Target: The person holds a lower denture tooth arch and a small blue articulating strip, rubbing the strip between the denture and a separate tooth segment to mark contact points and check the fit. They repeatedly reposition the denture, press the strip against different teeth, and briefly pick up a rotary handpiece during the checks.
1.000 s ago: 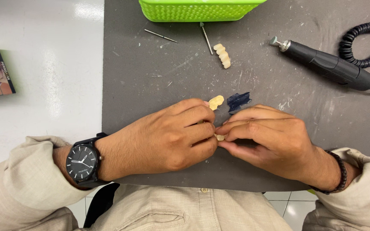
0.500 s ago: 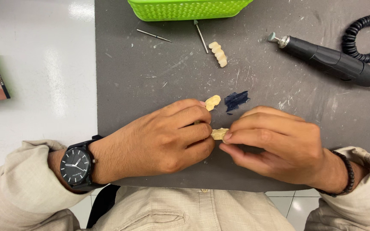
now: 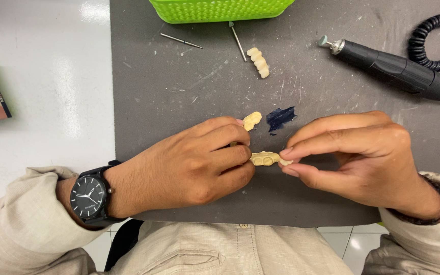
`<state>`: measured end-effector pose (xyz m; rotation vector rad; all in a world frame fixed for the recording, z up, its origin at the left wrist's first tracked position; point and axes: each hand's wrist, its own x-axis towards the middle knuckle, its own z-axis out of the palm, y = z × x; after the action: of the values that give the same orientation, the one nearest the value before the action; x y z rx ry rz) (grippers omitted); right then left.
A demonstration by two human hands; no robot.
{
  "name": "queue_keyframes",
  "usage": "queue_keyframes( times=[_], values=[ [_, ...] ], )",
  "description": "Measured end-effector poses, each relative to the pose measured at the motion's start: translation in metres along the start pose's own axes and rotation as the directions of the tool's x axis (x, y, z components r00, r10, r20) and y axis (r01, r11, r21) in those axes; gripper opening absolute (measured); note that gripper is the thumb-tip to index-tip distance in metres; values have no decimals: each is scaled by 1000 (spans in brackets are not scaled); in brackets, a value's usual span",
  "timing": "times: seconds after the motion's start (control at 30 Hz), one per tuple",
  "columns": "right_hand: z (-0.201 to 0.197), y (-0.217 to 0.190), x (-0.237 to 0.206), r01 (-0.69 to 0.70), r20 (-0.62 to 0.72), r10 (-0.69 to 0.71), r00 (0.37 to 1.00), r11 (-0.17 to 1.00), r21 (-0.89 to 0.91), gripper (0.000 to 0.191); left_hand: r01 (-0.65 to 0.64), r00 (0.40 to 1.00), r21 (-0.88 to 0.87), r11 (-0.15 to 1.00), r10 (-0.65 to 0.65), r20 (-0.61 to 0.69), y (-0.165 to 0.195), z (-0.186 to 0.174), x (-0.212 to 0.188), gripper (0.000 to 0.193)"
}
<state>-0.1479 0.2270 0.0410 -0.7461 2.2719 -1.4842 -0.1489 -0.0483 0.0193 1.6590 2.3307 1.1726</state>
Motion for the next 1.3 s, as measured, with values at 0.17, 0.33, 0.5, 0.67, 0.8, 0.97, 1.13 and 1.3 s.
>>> queue_keyframes(
  times=[0.17,0.33,0.5,0.67,0.8,0.97,1.13,1.3],
  values=[
    [16,3,4,127,48,-121,991,980,-150,21,6,1000,-23,1000,-7,-27,0,2,1,17],
    [25,7,2,162,44,-156,987,963,-215,23,12,999,-43,999,-14,-40,1,3,1,15],
    [26,8,3,154,58,-145,988,970,-187,24,8,999,-47,999,-10,-32,0,2,1,14],
    [23,5,3,145,67,-135,989,970,-195,27,8,999,-47,999,-10,-37,0,3,0,17],
    [26,5,2,163,51,-156,986,958,-237,25,10,999,-50,999,-12,-41,-1,5,0,16],
    [29,6,2,179,49,-172,984,947,-267,23,2,1000,-29,1000,-3,-26,-1,3,-1,16],
    [31,6,2,174,54,-166,985,939,-295,22,3,999,-38,999,-4,-38,-1,5,0,15],
    [20,5,1,192,114,-169,979,949,-249,33,61,998,-122,991,-64,-21,-1,1,0,23]
  ],
)
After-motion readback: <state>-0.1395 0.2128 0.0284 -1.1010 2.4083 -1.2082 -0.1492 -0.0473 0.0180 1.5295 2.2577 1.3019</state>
